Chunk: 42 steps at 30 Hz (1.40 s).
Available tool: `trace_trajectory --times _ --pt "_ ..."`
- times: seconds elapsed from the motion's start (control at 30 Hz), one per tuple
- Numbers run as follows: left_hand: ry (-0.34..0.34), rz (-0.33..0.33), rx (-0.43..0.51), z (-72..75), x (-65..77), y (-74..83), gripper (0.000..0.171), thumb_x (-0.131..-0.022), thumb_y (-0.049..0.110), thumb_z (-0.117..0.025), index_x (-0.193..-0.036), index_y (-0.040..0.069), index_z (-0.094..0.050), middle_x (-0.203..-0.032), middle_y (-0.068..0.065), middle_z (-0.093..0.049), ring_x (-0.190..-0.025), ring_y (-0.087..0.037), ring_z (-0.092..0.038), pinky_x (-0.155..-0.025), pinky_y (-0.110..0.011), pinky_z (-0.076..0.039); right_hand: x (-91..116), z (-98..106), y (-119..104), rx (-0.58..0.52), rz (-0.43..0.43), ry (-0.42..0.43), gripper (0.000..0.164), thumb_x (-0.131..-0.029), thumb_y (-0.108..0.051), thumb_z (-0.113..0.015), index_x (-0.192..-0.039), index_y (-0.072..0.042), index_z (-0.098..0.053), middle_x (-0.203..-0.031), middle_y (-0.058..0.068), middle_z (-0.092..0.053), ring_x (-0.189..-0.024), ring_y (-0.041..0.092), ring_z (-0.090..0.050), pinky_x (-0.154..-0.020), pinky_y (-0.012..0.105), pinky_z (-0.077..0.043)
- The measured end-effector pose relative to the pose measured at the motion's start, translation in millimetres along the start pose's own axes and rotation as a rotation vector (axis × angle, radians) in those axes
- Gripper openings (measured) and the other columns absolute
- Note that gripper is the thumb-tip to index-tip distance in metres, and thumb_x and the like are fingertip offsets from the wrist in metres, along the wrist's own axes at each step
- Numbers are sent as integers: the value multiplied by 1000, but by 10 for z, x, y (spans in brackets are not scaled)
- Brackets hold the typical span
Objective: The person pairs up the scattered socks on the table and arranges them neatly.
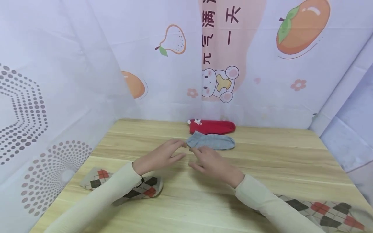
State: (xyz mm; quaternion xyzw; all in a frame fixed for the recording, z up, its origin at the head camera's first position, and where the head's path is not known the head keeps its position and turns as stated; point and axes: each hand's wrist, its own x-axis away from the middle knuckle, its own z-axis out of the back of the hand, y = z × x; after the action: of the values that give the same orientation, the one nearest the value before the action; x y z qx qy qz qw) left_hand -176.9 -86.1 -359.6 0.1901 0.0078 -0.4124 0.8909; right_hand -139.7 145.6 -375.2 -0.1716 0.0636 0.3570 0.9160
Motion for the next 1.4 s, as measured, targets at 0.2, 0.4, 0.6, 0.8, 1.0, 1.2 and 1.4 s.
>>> trace_trajectory --times 0.2,0.4,0.6,0.8,1.0,1.2,1.4 --pt "6 65 -39 103 335 -17 32 -101 28 -60 -124 7 -61 -126 -6 -61 -122 -21 -55 -102 -37 -46 -81 -59 -190 -29 -16 -81 64 -94 -41 -67 -147 -13 -43 -114 7 -64 -103 20 -63 -92 40 -53" --pt "11 121 -71 179 596 -86 33 -101 29 -60 -125 7 -62 -126 -6 -61 -120 -23 -56 -99 -38 -48 -111 -122 -307 -24 5 -111 60 -96 -44 -63 -146 -16 -44 -106 2 -64 -93 11 -60 -82 33 -55" --pt "34 145 -98 256 845 -197 31 -99 26 -63 -122 5 -64 -122 -8 -64 -117 -26 -59 -94 -40 -51 -141 -220 -407 -52 51 -101 59 -98 -46 -59 -148 -20 -40 -114 3 -62 -96 10 -58 -85 34 -53" --pt "35 266 -95 336 1141 -312 30 -98 25 -65 -120 4 -64 -121 -9 -64 -114 -27 -60 -93 -44 -51 -217 -299 -508 -64 138 -121 58 -99 -44 -59 -149 -20 -42 -114 3 -61 -97 12 -57 -87 35 -52" --pt "10 407 -80 415 1541 -497 28 -98 21 -64 -118 1 -65 -123 -17 -64 -118 -36 -58 -96 -51 -49 -283 -348 -628 -70 199 -147 55 -101 -43 -54 -149 -18 -43 -117 3 -58 -96 13 -55 -84 34 -52" --pt "3 441 -123 514 1875 -679 18 -96 18 -66 -107 4 -65 -98 -10 -67 -87 -24 -62 -75 -44 -53 -269 -360 -710 -51 242 -131 51 -101 -42 -56 -145 -19 -48 -109 0 -57 -87 10 -52 -76 28 -51" --pt "31 471 -128 553 2122 -852 12 -92 13 -70 -99 4 -65 -84 -3 -63 -76 -16 -59 -68 -38 -51 -262 -388 -780 -62 269 -153 48 -100 -41 -59 -143 -20 -52 -104 0 -58 -84 9 -50 -71 24 -48"
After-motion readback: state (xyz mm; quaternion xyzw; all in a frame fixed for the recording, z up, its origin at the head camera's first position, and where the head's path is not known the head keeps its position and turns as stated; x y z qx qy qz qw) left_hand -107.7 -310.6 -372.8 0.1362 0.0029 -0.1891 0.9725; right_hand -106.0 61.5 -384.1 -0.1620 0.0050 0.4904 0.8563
